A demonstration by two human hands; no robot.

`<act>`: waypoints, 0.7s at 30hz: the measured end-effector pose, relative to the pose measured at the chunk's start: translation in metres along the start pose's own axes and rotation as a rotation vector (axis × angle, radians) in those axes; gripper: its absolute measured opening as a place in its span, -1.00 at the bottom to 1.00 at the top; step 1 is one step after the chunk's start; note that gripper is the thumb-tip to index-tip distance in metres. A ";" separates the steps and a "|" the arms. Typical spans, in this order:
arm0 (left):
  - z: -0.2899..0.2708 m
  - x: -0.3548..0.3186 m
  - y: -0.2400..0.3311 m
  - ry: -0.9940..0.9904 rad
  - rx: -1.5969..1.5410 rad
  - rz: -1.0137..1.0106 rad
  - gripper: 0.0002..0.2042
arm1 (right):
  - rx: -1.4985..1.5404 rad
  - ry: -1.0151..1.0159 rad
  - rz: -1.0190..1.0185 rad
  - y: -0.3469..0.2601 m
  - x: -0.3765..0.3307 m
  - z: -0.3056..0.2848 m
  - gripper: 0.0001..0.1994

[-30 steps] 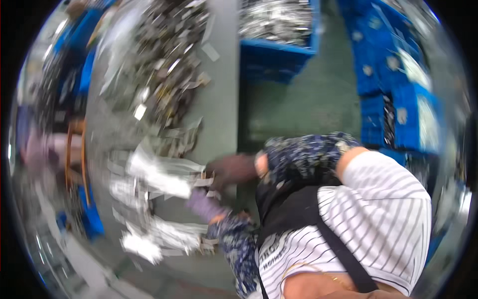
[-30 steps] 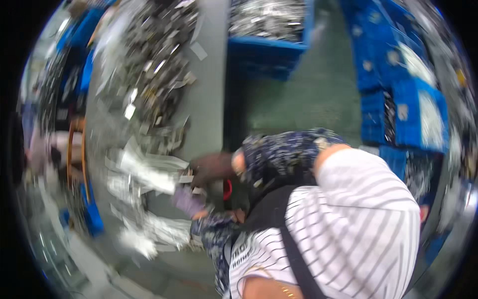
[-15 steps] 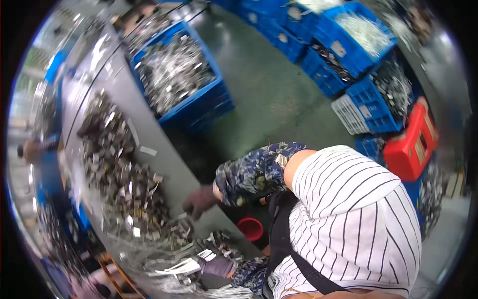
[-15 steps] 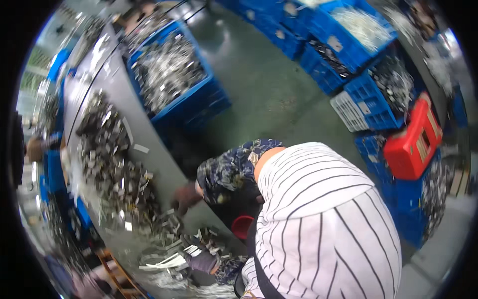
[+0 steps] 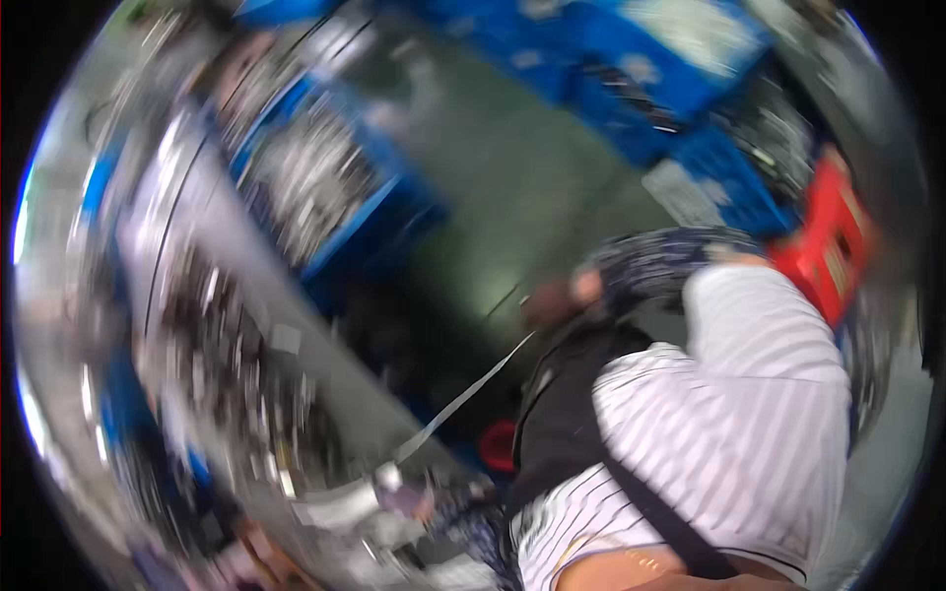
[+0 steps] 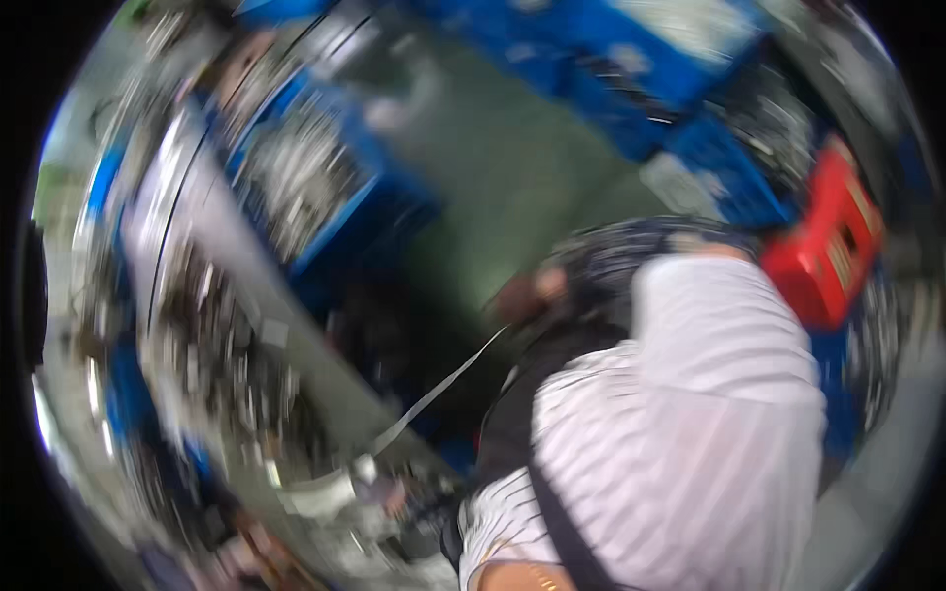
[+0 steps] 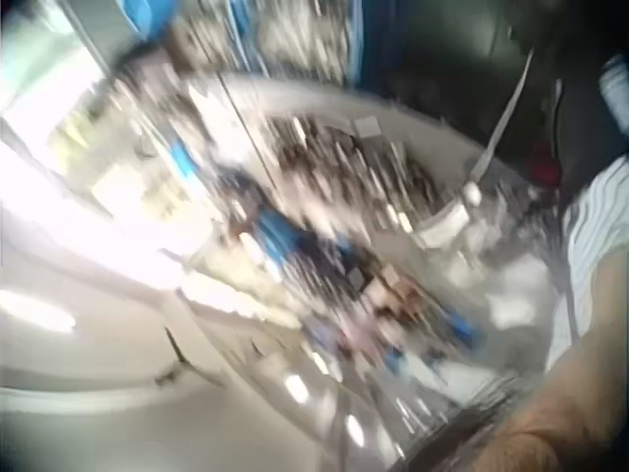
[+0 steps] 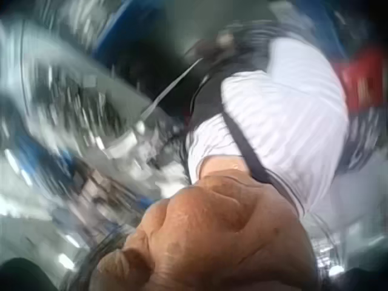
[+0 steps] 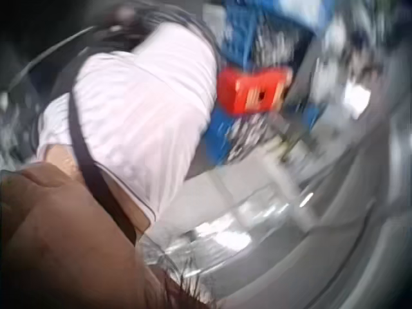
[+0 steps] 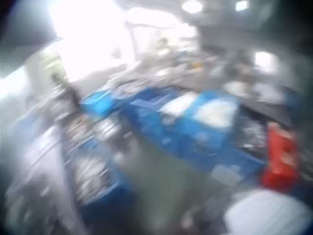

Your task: Organizing and counting bundles of white electrical wires at a manual assembly station.

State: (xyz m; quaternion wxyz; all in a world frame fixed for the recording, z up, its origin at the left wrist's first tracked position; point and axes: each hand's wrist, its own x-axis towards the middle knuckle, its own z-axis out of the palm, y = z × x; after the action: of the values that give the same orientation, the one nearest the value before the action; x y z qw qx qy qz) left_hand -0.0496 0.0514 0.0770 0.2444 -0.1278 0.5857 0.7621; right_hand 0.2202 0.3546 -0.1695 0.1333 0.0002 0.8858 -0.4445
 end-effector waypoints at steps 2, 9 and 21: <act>-0.002 0.003 0.007 -0.084 -0.133 0.043 -0.60 | -0.008 -0.296 0.569 -0.077 -0.047 -0.094 -0.64; -0.028 0.008 0.041 0.492 -0.432 0.437 -0.76 | 0.350 -0.136 0.665 -0.091 -0.087 -0.109 -0.71; -0.024 -0.015 0.042 0.592 -0.315 0.561 -0.75 | 0.142 -0.036 0.477 -0.081 -0.070 -0.122 -0.74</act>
State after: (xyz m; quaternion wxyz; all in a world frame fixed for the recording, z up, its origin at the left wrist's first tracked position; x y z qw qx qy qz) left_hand -0.0608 0.0166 0.1121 -0.1730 -0.2124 0.5191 0.8096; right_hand 0.2489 0.4098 -0.0195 0.2499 0.2108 0.8246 -0.4616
